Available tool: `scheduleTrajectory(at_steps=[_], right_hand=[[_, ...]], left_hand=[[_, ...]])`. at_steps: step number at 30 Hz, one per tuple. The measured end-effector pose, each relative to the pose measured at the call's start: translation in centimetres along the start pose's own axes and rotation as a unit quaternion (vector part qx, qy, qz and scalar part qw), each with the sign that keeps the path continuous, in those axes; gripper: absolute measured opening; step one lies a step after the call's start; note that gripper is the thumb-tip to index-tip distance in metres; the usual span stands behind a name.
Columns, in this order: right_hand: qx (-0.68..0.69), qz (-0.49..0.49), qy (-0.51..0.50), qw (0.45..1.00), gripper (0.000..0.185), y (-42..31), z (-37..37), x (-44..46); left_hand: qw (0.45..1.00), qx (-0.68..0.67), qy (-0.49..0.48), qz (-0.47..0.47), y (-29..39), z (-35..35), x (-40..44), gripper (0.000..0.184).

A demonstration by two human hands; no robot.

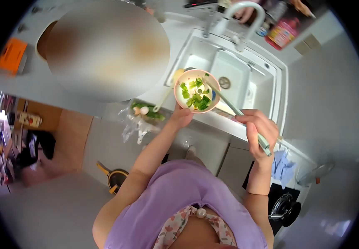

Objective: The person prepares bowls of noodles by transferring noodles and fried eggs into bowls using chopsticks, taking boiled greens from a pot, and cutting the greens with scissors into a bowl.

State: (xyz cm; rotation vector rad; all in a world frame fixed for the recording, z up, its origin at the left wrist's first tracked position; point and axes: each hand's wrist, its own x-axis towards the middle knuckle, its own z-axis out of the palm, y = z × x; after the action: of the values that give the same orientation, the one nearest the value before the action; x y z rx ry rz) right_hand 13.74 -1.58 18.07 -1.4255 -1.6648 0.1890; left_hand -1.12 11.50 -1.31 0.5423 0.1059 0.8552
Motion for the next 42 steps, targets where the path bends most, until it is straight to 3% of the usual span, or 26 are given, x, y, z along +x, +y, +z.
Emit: scheduleTrajectory(at_steps=[4, 7, 9, 14, 17, 20, 23, 25, 28, 31, 32, 33, 35, 37, 42], right_hand=[[0.017, -0.115, -0.148, 0.982, 0.007, -4.7, 8.4, 4.2], [0.063, -0.130, -0.089, 0.985, 0.008, -8.4, 14.0, 5.8], [0.007, -0.112, -0.074, 0.991, 0.006, -11.6, 17.1, 7.2], [0.016, -0.193, -0.234, 0.953, 0.002, -19.0, 25.9, 10.1], [0.054, -0.180, -0.171, 0.967, 0.006, -20.3, 27.5, 11.1], [-0.015, -0.152, -0.170, 0.974, 0.009, -21.0, 29.0, 12.2], [0.031, -0.139, -0.213, 0.967, 0.011, -21.2, 31.2, 13.0], [0.062, -0.122, -0.172, 0.975, 0.011, -20.6, 31.7, 13.4], [-0.012, -0.027, -0.109, 0.994, 0.010, -19.8, 32.0, 14.7], [0.094, -0.020, -0.097, 0.991, 0.009, -18.3, 32.9, 16.5], [0.104, -0.010, -0.063, 0.993, 0.016, -17.2, 32.2, 16.8], [0.181, -0.084, 0.070, 0.977, 0.025, -14.5, 32.4, 16.8], [0.243, 0.125, 0.224, 0.936, 0.028, -13.6, 31.2, 17.9], [0.119, 0.210, 0.258, 0.936, 0.027, -10.4, 30.6, 19.6], [0.117, 0.358, 0.223, 0.899, 0.025, 2.5, 34.1, 19.5]], left_hand=[[0.998, 0.002, 0.003, 0.067, 7.6, -3.4, -4.3, 0.100], [0.995, 0.020, 0.024, 0.092, 15.4, -5.2, -8.1, 0.113], [0.990, 0.026, 0.012, 0.136, 19.6, -7.7, -10.5, 0.112], [0.989, 0.039, 0.077, 0.119, 28.4, -10.2, -14.7, 0.109], [0.984, 0.035, 0.086, 0.150, 31.2, -11.9, -15.5, 0.097], [0.985, 0.018, 0.088, 0.147, 32.3, -14.1, -16.1, 0.085], [0.990, 0.040, 0.097, 0.100, 33.1, -16.0, -15.6, 0.090], [0.993, 0.015, 0.100, 0.067, 34.0, -16.2, -15.0, 0.093], [0.993, 0.058, 0.085, 0.065, 35.3, -17.1, -13.0, 0.092], [0.992, 0.074, 0.081, 0.054, 37.3, -17.8, -9.7, 0.087], [0.992, 0.068, 0.092, 0.058, 38.0, -17.7, -8.6, 0.085], [0.991, 0.061, 0.105, 0.063, 38.7, -17.8, -7.4, 0.083], [0.986, 0.067, 0.126, 0.089, 40.1, -18.6, -5.2, 0.073], [0.981, 0.111, 0.131, 0.091, 42.4, -19.1, -3.3, 0.069], [0.981, 0.089, 0.156, 0.069, 45.5, -22.7, 0.8, 0.070]])
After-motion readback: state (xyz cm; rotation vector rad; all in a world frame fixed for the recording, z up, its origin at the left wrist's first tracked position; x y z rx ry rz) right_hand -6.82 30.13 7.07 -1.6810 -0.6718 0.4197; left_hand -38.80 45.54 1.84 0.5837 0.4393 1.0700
